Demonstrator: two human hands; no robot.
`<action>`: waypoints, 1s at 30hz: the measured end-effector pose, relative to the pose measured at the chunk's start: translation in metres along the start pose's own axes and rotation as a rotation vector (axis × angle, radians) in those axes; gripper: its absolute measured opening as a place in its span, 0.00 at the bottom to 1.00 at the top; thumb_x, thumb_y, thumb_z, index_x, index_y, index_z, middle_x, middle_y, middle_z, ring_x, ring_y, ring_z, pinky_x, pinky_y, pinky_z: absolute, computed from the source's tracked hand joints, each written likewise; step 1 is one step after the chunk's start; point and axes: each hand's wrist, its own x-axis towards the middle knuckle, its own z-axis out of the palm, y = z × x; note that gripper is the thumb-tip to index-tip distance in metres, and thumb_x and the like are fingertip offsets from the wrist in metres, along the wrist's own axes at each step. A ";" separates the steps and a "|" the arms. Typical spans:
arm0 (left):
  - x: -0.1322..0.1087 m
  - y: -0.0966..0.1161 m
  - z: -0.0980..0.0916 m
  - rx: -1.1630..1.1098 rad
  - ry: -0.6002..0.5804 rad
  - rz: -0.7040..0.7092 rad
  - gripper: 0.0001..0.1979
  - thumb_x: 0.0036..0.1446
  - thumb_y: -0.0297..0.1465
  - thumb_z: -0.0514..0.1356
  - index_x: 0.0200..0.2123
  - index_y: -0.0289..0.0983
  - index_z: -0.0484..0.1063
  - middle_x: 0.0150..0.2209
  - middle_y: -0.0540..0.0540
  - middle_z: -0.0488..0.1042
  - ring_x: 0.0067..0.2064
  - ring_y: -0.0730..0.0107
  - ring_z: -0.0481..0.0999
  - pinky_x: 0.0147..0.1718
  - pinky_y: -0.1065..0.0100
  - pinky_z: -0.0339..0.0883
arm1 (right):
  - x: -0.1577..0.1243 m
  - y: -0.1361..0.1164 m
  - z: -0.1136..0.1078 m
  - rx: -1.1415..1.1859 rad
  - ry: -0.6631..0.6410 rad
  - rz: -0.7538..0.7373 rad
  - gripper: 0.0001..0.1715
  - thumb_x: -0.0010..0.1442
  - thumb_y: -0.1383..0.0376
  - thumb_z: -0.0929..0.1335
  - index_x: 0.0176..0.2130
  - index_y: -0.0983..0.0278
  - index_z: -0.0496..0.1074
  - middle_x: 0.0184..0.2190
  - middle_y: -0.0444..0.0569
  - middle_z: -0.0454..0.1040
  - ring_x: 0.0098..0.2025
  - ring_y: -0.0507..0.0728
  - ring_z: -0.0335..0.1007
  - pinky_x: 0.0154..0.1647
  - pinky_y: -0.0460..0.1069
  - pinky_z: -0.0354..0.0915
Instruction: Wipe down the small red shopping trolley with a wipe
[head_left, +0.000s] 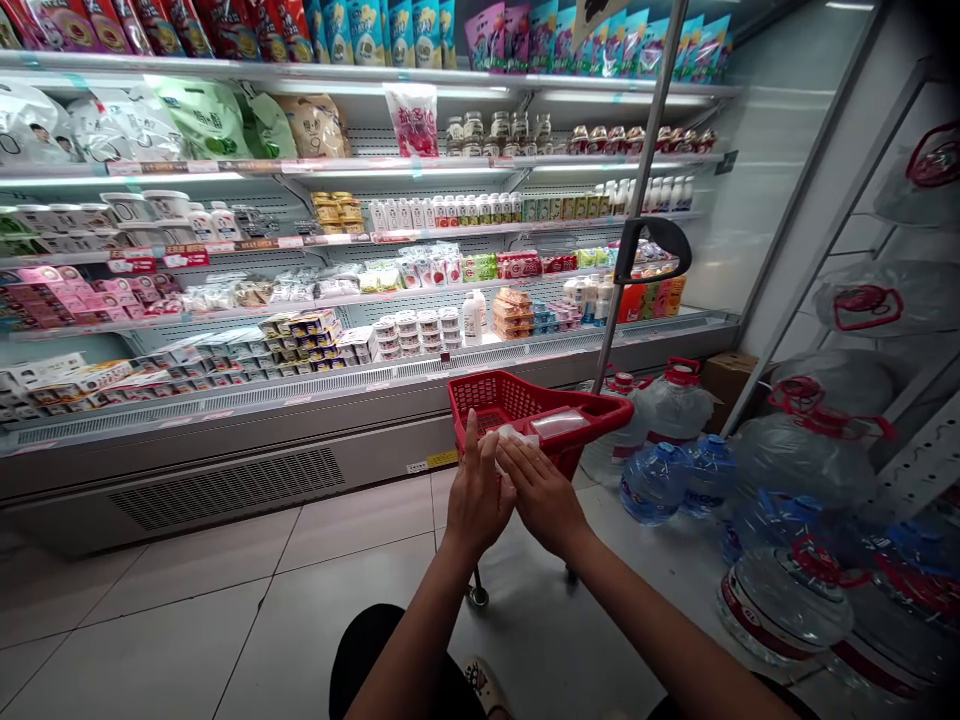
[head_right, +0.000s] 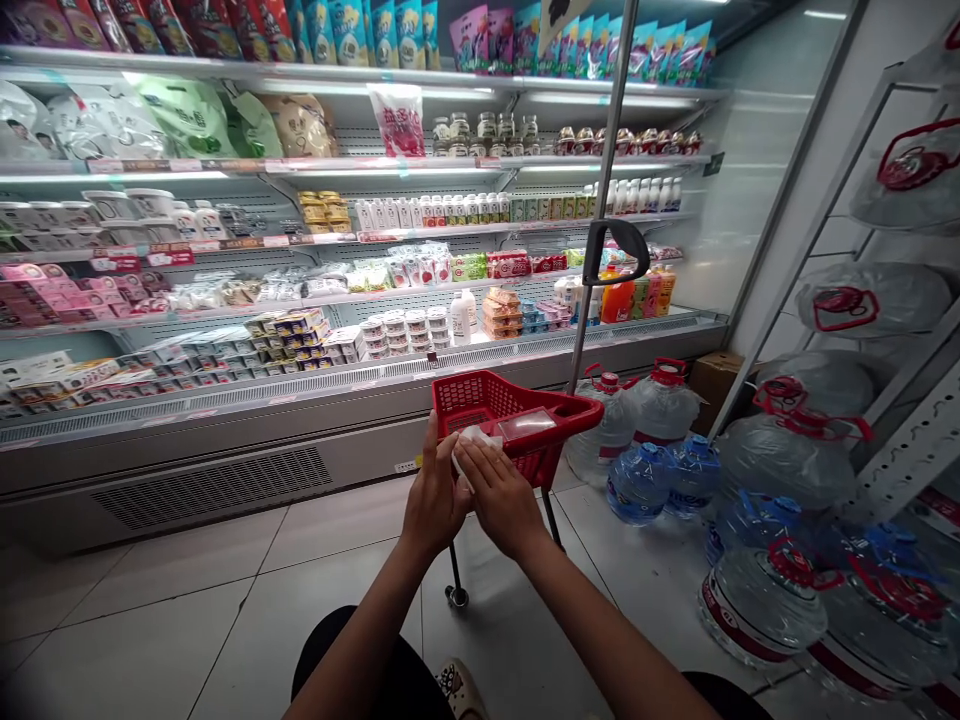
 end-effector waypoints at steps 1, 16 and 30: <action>0.001 -0.001 -0.001 0.023 -0.008 0.005 0.32 0.67 0.28 0.52 0.72 0.39 0.49 0.79 0.36 0.33 0.70 0.51 0.64 0.59 0.52 0.70 | -0.006 0.010 -0.003 -0.006 -0.015 -0.022 0.40 0.72 0.70 0.57 0.77 0.57 0.42 0.75 0.48 0.55 0.76 0.58 0.50 0.75 0.61 0.55; 0.019 0.025 0.031 0.223 -0.115 0.071 0.31 0.67 0.33 0.57 0.71 0.35 0.58 0.70 0.37 0.65 0.71 0.47 0.62 0.71 0.42 0.53 | -0.045 0.039 0.041 0.078 0.177 0.335 0.40 0.75 0.64 0.55 0.77 0.56 0.30 0.79 0.49 0.39 0.79 0.61 0.32 0.76 0.65 0.51; 0.014 0.011 0.028 0.131 -0.127 0.098 0.40 0.55 0.26 0.58 0.72 0.38 0.57 0.71 0.42 0.64 0.70 0.53 0.65 0.71 0.49 0.56 | -0.034 0.120 0.040 0.143 0.540 0.644 0.35 0.77 0.60 0.49 0.78 0.57 0.35 0.79 0.54 0.39 0.79 0.63 0.33 0.75 0.72 0.43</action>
